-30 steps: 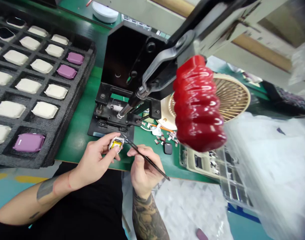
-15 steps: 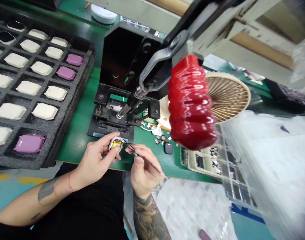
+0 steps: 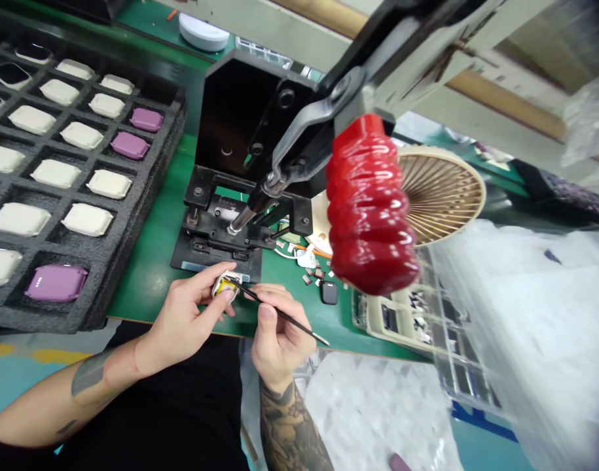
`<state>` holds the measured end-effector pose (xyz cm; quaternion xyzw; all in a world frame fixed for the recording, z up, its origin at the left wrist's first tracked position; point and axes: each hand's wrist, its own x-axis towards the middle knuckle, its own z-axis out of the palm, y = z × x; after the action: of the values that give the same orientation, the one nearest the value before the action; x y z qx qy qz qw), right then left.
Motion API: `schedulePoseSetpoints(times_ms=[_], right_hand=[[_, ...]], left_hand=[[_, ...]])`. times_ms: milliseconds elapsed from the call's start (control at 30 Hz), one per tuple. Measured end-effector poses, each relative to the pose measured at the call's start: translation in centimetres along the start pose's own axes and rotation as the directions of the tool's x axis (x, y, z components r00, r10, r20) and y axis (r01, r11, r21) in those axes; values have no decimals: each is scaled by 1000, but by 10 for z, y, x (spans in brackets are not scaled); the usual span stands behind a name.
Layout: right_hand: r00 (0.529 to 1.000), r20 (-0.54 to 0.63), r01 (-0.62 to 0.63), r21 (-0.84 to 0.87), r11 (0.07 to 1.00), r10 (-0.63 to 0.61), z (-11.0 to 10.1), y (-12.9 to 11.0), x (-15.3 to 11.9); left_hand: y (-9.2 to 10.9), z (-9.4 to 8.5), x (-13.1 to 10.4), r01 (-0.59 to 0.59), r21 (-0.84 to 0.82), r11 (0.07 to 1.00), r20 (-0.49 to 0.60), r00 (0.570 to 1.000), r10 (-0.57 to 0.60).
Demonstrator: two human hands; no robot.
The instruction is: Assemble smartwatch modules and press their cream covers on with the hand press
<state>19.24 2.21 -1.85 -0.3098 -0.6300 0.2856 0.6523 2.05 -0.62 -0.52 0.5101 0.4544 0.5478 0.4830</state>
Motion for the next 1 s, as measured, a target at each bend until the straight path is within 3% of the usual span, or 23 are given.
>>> schedulePoseSetpoints(times_ms=[133, 200, 333, 433, 533, 700, 833, 933, 1000], right_hand=[[975, 49, -221, 134, 966, 216, -6, 1, 5], [962, 108, -268, 205, 941, 250, -9, 1, 8], [980, 165, -159, 297, 941, 113, -9, 1, 7], [1000, -21, -15, 210, 977, 20, -5, 2, 6], [984, -173, -16, 111, 994, 35, -2, 3, 7], [983, -75, -160, 100, 982, 167, 2, 6, 6], [981, -12, -182, 258, 949, 192, 3, -3, 1], [990, 5, -133, 354, 926, 141, -24, -25, 8], [996, 14, -86, 351, 932, 87, -64, -45, 21]], left_hand=[[4, -4, -1, 20, -112, 994, 68, 998, -12], [5, -4, 0, 28, -141, 990, 76, 997, -18], [6, 1, 4, 11, -221, 975, -26, 999, -18], [8, 4, 6, -26, -288, 957, -104, 995, -4], [10, 4, 6, -26, -323, 946, -112, 994, -11], [8, -4, 5, -13, -392, 920, -49, 999, -7], [10, -8, 7, 86, -391, 916, -66, 990, -122], [13, -10, 6, 159, -312, 937, -117, 972, -204], [12, -12, 3, 165, -223, 961, -103, 976, -191]])
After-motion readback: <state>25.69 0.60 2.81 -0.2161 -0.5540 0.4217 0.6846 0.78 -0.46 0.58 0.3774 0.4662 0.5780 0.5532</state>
